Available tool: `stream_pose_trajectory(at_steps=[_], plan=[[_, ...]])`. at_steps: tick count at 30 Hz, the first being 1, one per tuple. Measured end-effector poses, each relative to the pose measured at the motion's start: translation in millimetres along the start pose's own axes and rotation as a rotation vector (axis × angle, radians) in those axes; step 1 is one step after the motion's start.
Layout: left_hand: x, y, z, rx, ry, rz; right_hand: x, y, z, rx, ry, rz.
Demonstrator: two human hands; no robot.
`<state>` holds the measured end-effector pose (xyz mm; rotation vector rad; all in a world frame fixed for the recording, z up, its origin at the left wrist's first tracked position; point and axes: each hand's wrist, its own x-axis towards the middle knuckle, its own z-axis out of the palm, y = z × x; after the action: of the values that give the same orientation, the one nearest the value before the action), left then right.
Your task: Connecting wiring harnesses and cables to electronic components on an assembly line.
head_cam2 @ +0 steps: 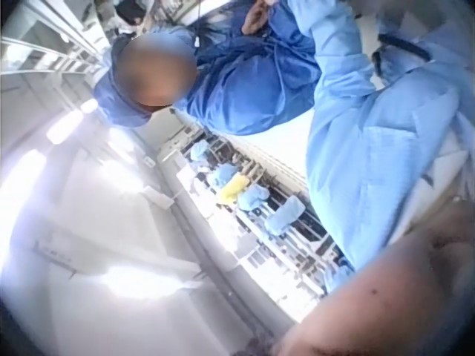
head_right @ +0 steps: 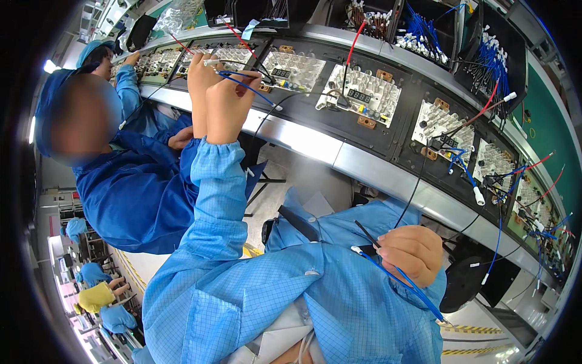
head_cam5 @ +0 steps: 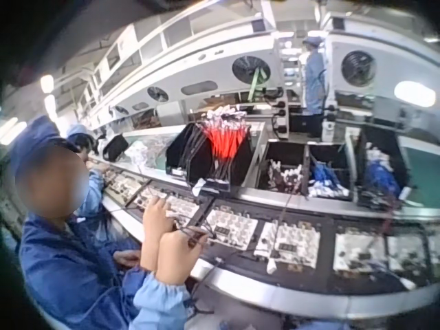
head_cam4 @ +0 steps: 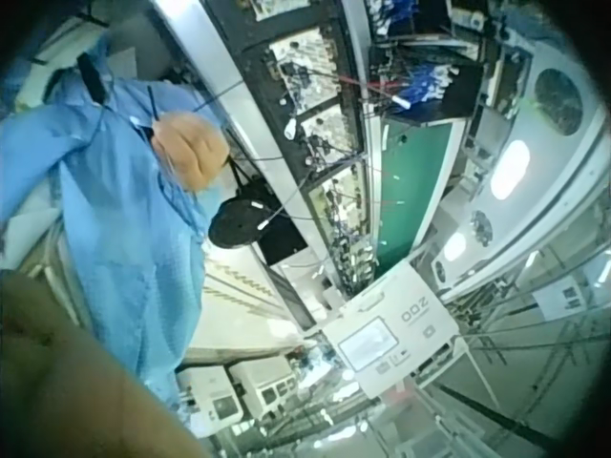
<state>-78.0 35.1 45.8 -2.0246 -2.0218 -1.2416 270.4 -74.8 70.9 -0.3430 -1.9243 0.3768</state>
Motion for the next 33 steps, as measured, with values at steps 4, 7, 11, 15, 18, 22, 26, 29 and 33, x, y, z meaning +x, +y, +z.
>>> stream_pose_trajectory(at_steps=[4,7,11,15,18,22,26,29,33], plan=[[0.2,1.5,6.5,-0.038,-0.03,-0.05,-0.4,0.1,-2.0,0.005,-0.023,0.012],[-0.2,1.2,10.4,0.006,-0.032,-0.027,0.8,-0.9,-2.4,0.01,-0.038,0.028],[0.8,1.6,13.2,0.001,-0.03,-0.043,0.6,-0.1,-2.5,0.006,-0.044,0.027],[2.7,3.1,15.3,0.009,-0.037,-0.035,0.2,0.6,-1.0,0.003,-0.034,0.021],[1.6,4.6,15.5,-0.001,-0.043,-0.056,0.5,1.2,0.1,0.016,-0.021,0.013],[4.4,-3.2,18.7,0.028,-0.048,-0.042,1.1,4.1,0.5,0.01,-0.034,0.004],[5.9,-6.7,22.4,0.071,-0.045,-0.012,2.1,4.6,1.1,0.008,-0.031,-0.01],[6.2,-8.4,24.9,0.133,-0.065,-0.005,2.3,3.0,1.3,-0.009,-0.033,-0.002],[5.6,-6.3,24.9,0.093,-0.087,-0.029,2.1,1.7,0.9,-0.01,-0.041,0.005]])
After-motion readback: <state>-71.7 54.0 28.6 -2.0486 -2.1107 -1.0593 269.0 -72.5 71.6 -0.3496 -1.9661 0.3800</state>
